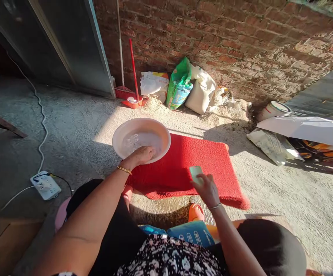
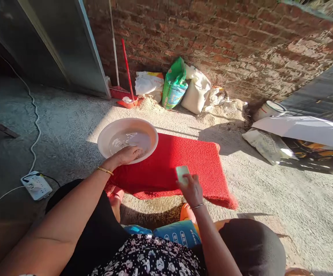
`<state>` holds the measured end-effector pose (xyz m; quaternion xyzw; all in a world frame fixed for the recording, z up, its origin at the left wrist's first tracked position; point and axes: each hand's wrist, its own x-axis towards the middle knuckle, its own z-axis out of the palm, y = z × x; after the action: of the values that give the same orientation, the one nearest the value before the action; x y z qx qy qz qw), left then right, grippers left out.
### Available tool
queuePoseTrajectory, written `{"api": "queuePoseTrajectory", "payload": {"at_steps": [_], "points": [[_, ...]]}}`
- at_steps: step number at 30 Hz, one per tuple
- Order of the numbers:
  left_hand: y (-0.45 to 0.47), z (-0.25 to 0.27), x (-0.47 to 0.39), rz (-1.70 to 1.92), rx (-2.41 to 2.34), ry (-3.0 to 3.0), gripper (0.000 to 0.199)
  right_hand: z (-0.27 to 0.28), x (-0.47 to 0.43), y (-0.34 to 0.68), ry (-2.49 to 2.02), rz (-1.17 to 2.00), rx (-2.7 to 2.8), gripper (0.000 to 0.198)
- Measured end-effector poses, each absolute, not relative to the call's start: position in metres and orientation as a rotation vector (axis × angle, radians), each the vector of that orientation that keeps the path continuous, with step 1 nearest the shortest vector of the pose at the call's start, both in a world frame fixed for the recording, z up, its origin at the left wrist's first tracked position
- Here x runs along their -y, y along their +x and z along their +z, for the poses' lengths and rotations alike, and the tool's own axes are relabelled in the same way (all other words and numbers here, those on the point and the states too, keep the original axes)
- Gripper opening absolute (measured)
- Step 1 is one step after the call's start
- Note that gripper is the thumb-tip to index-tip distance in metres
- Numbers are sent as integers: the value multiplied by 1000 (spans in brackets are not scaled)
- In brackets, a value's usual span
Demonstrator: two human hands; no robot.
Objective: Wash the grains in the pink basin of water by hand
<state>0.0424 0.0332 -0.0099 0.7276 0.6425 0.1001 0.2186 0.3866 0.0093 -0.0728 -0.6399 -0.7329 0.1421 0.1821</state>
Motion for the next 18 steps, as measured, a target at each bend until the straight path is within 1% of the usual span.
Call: {"api": "queuePoseTrajectory", "payload": {"at_steps": [2, 4, 7, 11, 14, 18], "points": [[47, -8, -30, 325, -1626, 2030, 37, -71, 10, 333, -1642, 511, 2256, 31], [52, -5, -27, 313, -1554, 2029, 37, -69, 19, 297, -1530, 563, 2373, 34], [57, -3, -24, 292, -1563, 2018, 39, -66, 17, 285, -1519, 572, 2429, 38], [58, -4, -24, 315, -1572, 2064, 36, -67, 2, 337, -1764, 502, 2317, 37], [57, -6, -26, 290, -1581, 2066, 34, -69, -11, 406, -2026, 391, 2105, 37], [56, -7, -28, 277, -1626, 2068, 34, -60, -19, 505, -2374, 292, 1759, 43]]}}
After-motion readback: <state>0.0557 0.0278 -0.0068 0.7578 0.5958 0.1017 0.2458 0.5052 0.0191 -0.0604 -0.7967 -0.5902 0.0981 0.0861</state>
